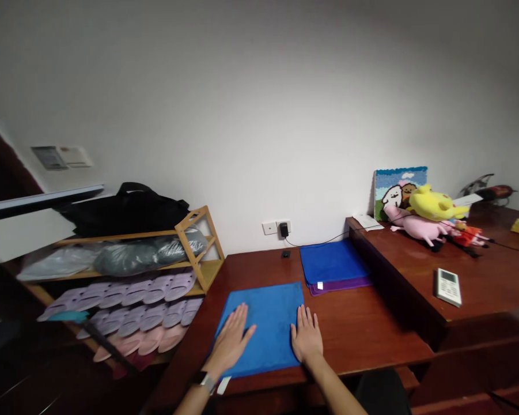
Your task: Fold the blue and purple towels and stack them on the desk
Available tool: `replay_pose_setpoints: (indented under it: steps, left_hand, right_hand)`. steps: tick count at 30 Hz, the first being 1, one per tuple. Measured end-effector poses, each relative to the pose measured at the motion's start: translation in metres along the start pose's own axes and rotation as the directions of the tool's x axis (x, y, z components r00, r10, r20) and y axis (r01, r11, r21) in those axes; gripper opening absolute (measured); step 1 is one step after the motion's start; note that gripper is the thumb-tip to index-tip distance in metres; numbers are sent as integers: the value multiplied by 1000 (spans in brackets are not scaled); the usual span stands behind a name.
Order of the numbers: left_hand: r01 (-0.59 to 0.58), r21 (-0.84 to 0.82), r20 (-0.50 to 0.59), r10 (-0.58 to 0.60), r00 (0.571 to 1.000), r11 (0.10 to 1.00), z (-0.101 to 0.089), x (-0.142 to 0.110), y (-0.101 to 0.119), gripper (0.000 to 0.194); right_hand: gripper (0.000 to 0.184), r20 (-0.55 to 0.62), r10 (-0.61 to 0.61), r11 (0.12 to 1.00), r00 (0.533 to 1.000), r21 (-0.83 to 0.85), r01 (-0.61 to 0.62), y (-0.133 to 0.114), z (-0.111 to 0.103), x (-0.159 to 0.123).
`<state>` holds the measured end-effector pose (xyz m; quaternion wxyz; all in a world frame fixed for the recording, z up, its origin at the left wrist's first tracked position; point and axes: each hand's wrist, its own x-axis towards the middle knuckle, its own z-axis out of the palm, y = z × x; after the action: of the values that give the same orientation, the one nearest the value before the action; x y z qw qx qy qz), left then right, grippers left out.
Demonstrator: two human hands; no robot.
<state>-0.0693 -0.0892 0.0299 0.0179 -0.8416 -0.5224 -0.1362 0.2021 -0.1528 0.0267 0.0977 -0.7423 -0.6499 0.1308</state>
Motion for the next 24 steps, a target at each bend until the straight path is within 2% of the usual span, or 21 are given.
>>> replay_pose_setpoints:
  steps: [3, 5, 6, 8, 10, 12, 14, 17, 21, 24]
  left_hand:
    - [-196, -95, 55, 201, 978, 976, 10, 6, 75, 71]
    - [-257, -128, 67, 267, 961, 958, 22, 9, 115, 70]
    - [-258, -133, 76, 269, 960, 957, 29, 9, 128, 70]
    - [-241, -128, 82, 252, 964, 962, 41, 8, 140, 70]
    - [-223, -113, 71, 232, 970, 968, 47, 3, 133, 71]
    - [-199, -97, 63, 205, 977, 975, 48, -5, 113, 72]
    - [-138, -77, 68, 143, 987, 987, 43, -14, 85, 75]
    - [43, -26, 80, -41, 996, 999, 32, -27, 36, 80]
    - [282, 49, 56, -285, 957, 958, 19, -43, -17, 92]
    - [333, 70, 38, -336, 941, 940, 16, -49, -31, 96]
  right_hand:
    - [67, 0, -14, 999, 1000, -30, 14, 1, -1, -2]
    - [66, 10, -44, 997, 999, -56, 44, 3, 1, -3]
    - [65, 14, -54, 997, 998, -63, 54, 4, 2, -3]
    - [65, 10, -59, 996, 998, -64, 59, 5, 4, -2]
    - [66, -6, -51, 997, 999, -53, 51, 6, 6, -1]
    - [67, -15, -38, 999, 999, -38, 37, 6, 7, 0]
    - [67, -20, -21, 1000, 1000, -22, 20, 6, 8, 1]
    - [68, -26, -10, 1000, 1000, 0, 10, 6, 9, 2]
    - [67, -21, -4, 1000, 1000, 1, 4, 6, 10, 2]
    - [67, -11, 2, 1000, 1000, -10, -2, 4, 6, 2]
